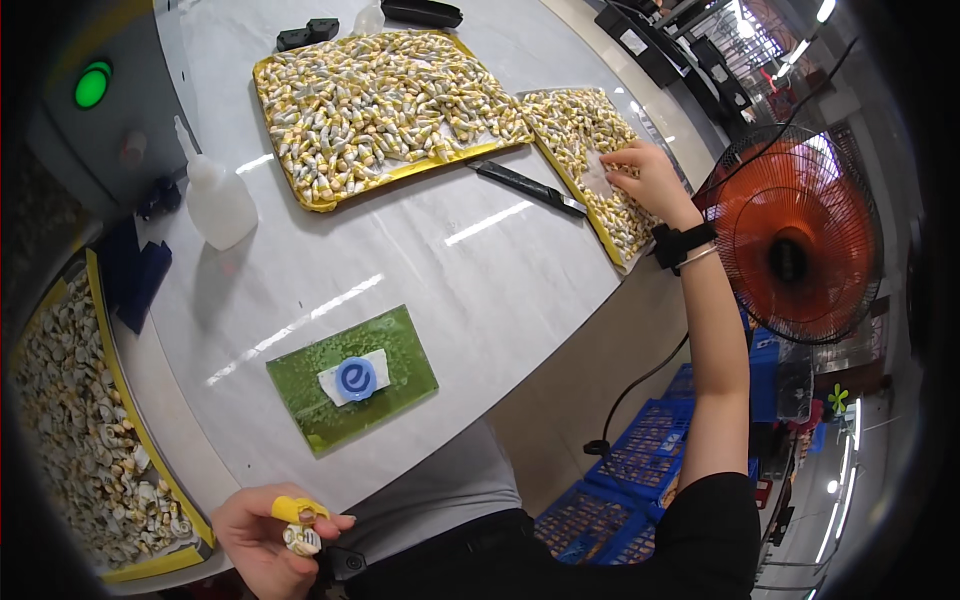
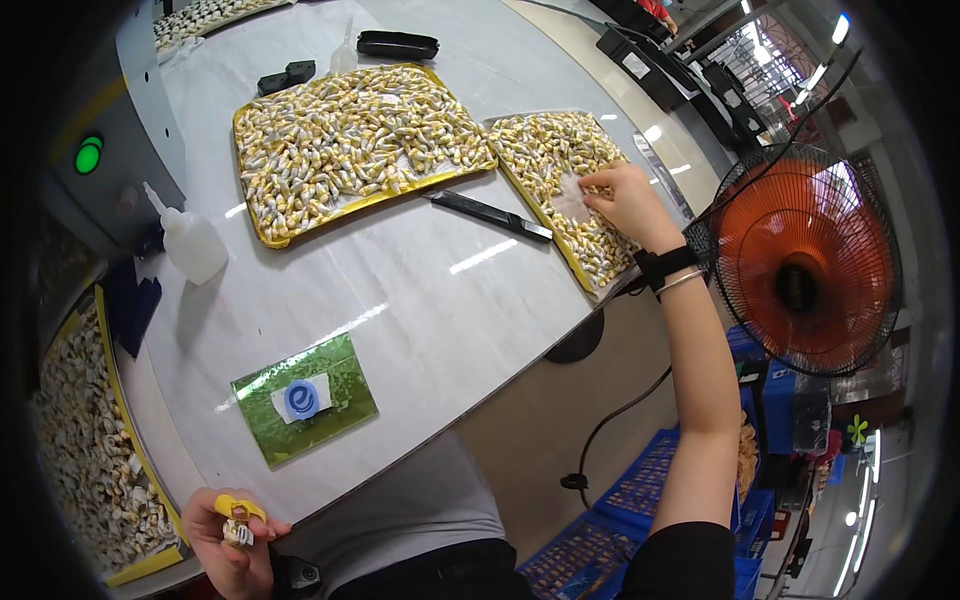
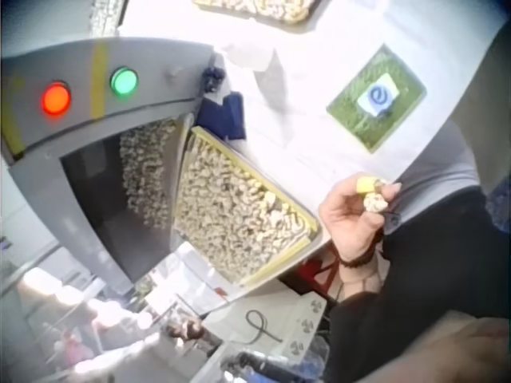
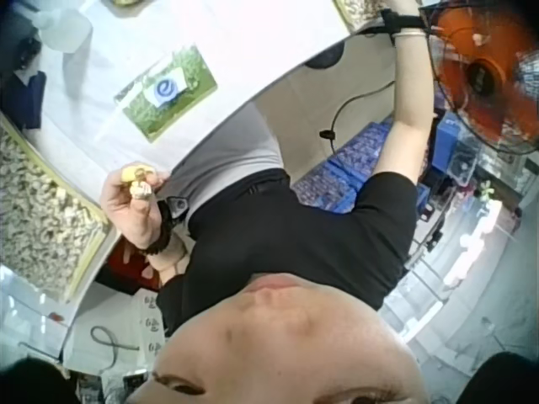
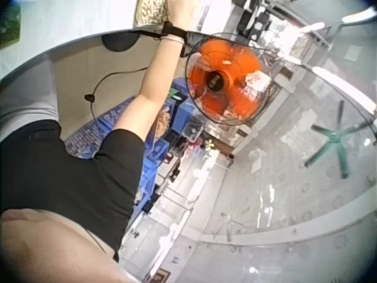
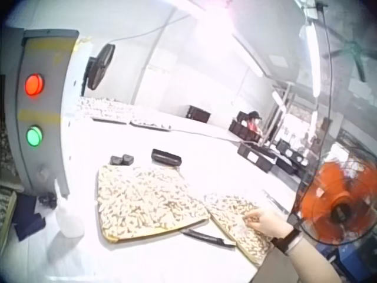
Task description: The person repeatedly picks up small, white, spiral-shaped objects from a tray and uses a yellow tool to apply a substance to them. The person then places the treated objects onto a green rectangular mat. This process is repeated continuously throughout the video.
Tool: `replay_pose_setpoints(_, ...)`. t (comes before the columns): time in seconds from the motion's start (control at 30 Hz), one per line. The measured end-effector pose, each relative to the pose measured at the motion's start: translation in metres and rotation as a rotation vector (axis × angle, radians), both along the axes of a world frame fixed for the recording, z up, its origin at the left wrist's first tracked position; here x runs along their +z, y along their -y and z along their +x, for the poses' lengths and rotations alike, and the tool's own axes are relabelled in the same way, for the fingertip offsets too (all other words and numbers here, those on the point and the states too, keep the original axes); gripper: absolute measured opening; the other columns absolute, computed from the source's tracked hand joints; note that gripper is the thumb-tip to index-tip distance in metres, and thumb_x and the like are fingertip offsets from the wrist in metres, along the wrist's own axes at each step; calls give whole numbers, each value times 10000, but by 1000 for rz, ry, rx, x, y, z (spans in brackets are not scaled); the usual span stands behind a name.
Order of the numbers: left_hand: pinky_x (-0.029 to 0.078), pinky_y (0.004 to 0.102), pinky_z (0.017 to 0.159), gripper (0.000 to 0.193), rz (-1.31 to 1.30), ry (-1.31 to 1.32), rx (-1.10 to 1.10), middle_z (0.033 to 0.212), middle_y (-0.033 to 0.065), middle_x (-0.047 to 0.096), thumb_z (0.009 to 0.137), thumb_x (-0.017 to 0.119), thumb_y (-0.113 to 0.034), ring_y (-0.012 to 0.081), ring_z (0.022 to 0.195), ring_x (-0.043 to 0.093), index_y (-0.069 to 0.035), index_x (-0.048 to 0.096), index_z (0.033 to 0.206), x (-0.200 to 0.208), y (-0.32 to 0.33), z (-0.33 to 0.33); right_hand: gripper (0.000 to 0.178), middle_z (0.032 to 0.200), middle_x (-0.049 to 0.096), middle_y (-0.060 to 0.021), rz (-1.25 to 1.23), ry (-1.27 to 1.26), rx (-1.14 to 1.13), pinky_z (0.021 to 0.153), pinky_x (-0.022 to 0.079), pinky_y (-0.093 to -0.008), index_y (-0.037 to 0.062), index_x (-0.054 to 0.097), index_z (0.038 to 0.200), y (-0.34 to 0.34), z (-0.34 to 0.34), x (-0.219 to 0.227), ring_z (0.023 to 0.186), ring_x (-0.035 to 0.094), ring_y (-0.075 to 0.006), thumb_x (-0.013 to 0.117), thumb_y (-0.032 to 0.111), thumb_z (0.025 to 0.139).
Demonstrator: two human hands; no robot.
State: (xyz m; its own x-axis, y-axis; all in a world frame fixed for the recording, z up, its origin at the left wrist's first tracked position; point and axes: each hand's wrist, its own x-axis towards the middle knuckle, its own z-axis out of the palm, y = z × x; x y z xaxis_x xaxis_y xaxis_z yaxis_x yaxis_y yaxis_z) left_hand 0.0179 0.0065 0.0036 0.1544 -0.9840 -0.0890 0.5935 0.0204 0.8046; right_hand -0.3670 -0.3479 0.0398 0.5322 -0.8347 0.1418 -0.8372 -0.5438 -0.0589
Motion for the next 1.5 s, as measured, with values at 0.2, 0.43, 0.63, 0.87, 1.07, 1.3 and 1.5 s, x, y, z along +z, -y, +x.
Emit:
replay_pose_setpoints(0.2,544,376,732,387,-1,41,7,869,144,629,798,716,-209,206,789,627,65,564,1025,5,-1,3,104,798,619,-157,-156,51,53,695,465,-356,-3,650,834,4,19,8,760,593,-306,643,83,776)
replay_pose_setpoints(0.43,557,393,733,392,15,-157,100,825,181,630,684,800,-94,235,783,645,72,576,959,-3,8,-9,91,808,581,-20,123,642,51,655,442,-205,-17,552,941,-72,94,27,750,563,-71,487,44,924)
replay_pose_setpoints(0.63,529,317,707,391,-46,-140,79,845,178,642,669,807,-92,237,808,645,69,591,952,-7,3,-1,108,777,564,-114,441,477,443,623,461,-294,-8,552,902,-164,182,37,672,580,-241,539,-63,809)
replay_pose_setpoints(0.87,525,317,740,388,-122,-219,28,909,193,631,705,772,-55,236,859,634,80,566,1006,-11,4,1,179,761,563,-100,444,361,620,578,462,-312,11,629,927,-173,205,30,653,579,-249,607,-53,762)
replay_pose_setpoints(1.07,589,368,630,474,68,-110,59,789,127,585,709,778,-321,174,698,608,21,514,903,2,6,-1,251,764,573,-89,368,250,673,571,470,-317,21,656,953,-174,212,25,642,574,-236,642,-50,713)
replay_pose_setpoints(1.3,583,339,624,550,150,-108,79,744,116,605,627,820,-356,175,658,624,28,527,889,5,5,-1,172,764,560,-68,296,185,737,592,469,-309,29,646,847,-172,222,23,677,562,-225,659,-47,694)
replay_pose_setpoints(1.5,559,337,712,435,-17,-211,23,853,156,633,643,811,-148,210,779,646,58,569,940,-7,4,3,165,758,557,-56,216,172,776,589,465,-314,46,639,819,-170,225,16,689,560,-223,663,-35,677)
